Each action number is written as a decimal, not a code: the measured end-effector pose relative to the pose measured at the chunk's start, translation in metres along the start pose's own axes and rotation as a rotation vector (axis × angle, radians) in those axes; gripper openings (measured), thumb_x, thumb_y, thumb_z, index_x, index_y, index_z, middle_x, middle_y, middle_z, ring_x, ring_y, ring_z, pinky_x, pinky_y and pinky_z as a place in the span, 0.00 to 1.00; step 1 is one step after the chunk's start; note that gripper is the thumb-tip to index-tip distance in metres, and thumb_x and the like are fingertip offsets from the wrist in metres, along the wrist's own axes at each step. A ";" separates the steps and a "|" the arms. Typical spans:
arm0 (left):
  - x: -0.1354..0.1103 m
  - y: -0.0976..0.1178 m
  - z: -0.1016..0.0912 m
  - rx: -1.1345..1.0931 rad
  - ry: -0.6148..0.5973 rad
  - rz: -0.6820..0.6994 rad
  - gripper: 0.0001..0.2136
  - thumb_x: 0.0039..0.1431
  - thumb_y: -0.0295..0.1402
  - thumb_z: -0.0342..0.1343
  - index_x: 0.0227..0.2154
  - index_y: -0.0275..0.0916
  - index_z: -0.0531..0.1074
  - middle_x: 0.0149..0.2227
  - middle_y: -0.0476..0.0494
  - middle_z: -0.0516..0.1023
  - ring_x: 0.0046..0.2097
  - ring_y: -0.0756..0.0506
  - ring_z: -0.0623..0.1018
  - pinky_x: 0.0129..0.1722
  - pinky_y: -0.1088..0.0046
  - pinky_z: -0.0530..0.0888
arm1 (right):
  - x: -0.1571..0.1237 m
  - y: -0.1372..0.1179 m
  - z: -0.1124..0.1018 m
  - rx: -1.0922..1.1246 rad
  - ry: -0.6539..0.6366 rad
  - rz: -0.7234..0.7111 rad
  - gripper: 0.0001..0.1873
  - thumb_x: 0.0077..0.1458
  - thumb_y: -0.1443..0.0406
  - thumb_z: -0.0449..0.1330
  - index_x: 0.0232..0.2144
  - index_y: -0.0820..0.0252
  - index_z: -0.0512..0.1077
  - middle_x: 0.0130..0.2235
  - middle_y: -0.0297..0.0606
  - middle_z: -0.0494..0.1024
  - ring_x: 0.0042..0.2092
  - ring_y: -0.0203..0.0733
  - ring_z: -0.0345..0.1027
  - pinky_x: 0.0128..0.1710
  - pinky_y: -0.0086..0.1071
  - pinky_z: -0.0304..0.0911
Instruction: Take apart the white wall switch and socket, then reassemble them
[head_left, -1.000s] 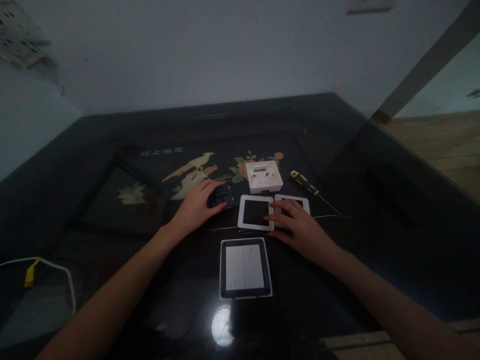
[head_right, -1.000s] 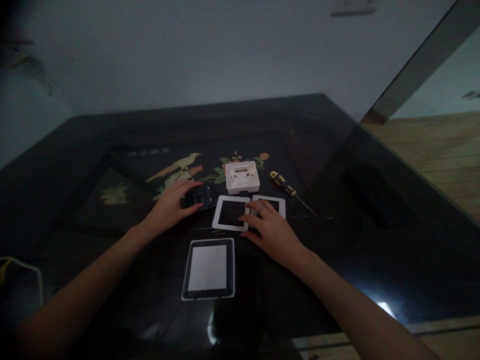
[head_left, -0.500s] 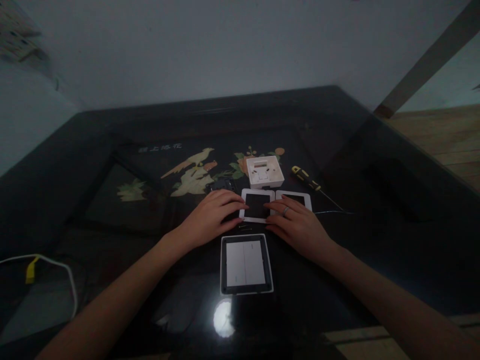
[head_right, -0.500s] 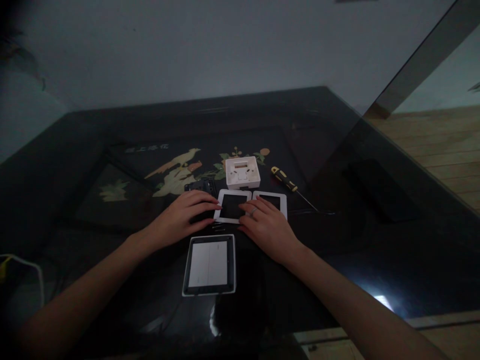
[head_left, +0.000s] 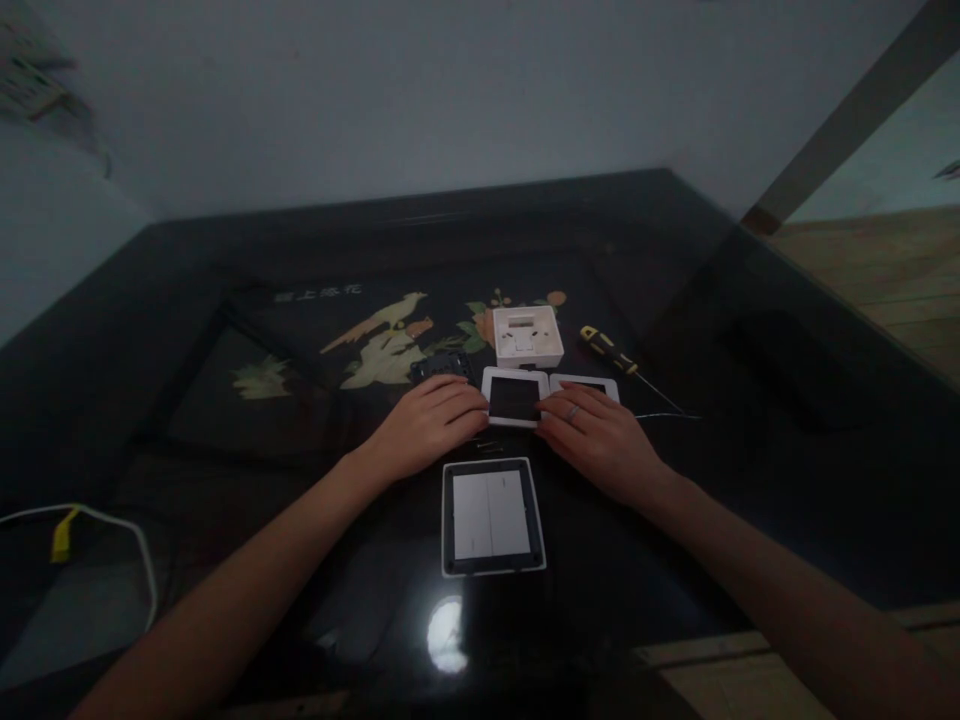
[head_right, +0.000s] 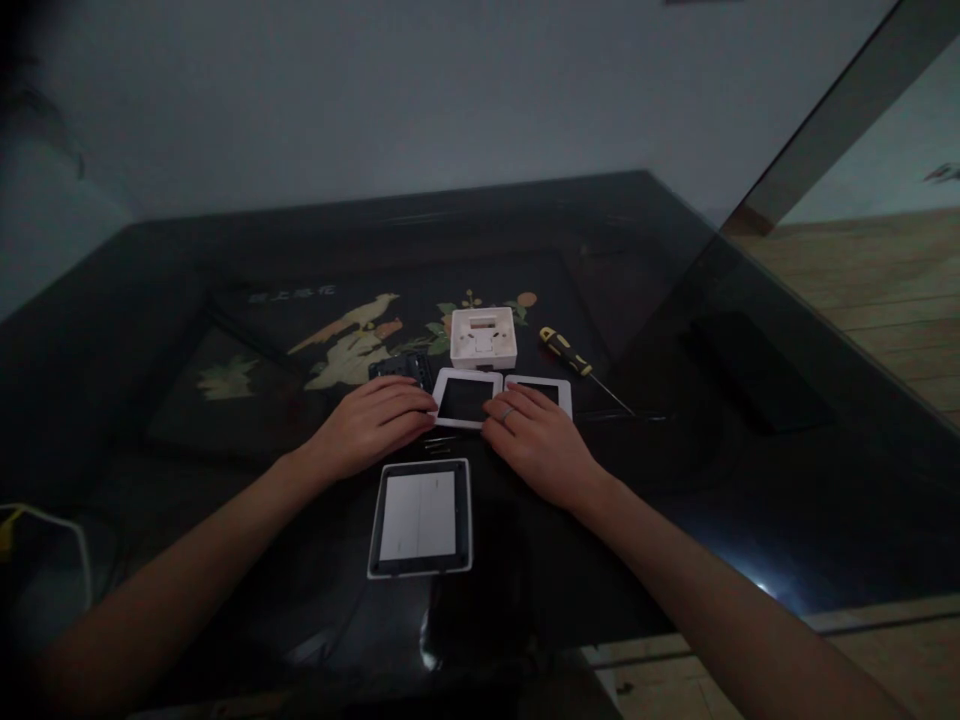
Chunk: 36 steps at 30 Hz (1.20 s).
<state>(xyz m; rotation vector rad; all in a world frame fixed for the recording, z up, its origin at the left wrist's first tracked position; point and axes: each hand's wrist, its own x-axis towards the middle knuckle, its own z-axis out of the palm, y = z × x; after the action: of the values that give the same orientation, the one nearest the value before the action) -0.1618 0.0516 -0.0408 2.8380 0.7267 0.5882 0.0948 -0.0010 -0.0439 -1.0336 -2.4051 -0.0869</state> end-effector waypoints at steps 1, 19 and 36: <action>0.000 0.001 -0.003 -0.018 0.028 -0.013 0.08 0.68 0.30 0.51 0.39 0.40 0.76 0.45 0.42 0.83 0.48 0.44 0.80 0.56 0.58 0.73 | 0.001 0.000 -0.003 0.020 0.030 0.016 0.09 0.62 0.70 0.57 0.33 0.58 0.77 0.41 0.41 0.83 0.45 0.47 0.77 0.51 0.48 0.73; -0.012 0.051 -0.044 -1.427 0.323 -0.908 0.10 0.54 0.34 0.67 0.35 0.36 0.74 0.28 0.48 0.82 0.29 0.50 0.81 0.27 0.79 0.80 | -0.003 -0.027 -0.041 0.516 -0.047 0.141 0.44 0.56 0.61 0.66 0.69 0.43 0.49 0.68 0.42 0.59 0.68 0.54 0.55 0.61 0.51 0.65; -0.053 0.076 -0.043 -0.535 0.103 -0.429 0.36 0.56 0.47 0.65 0.65 0.55 0.58 0.66 0.42 0.62 0.65 0.33 0.65 0.64 0.52 0.67 | -0.007 -0.045 -0.042 0.555 -0.134 0.147 0.34 0.51 0.59 0.69 0.57 0.49 0.60 0.61 0.46 0.64 0.62 0.53 0.63 0.56 0.43 0.70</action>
<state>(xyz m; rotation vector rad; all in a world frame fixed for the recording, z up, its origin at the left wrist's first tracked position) -0.1895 -0.0386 -0.0015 2.0982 0.9835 0.7250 0.0857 -0.0481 -0.0050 -0.9598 -2.2541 0.6804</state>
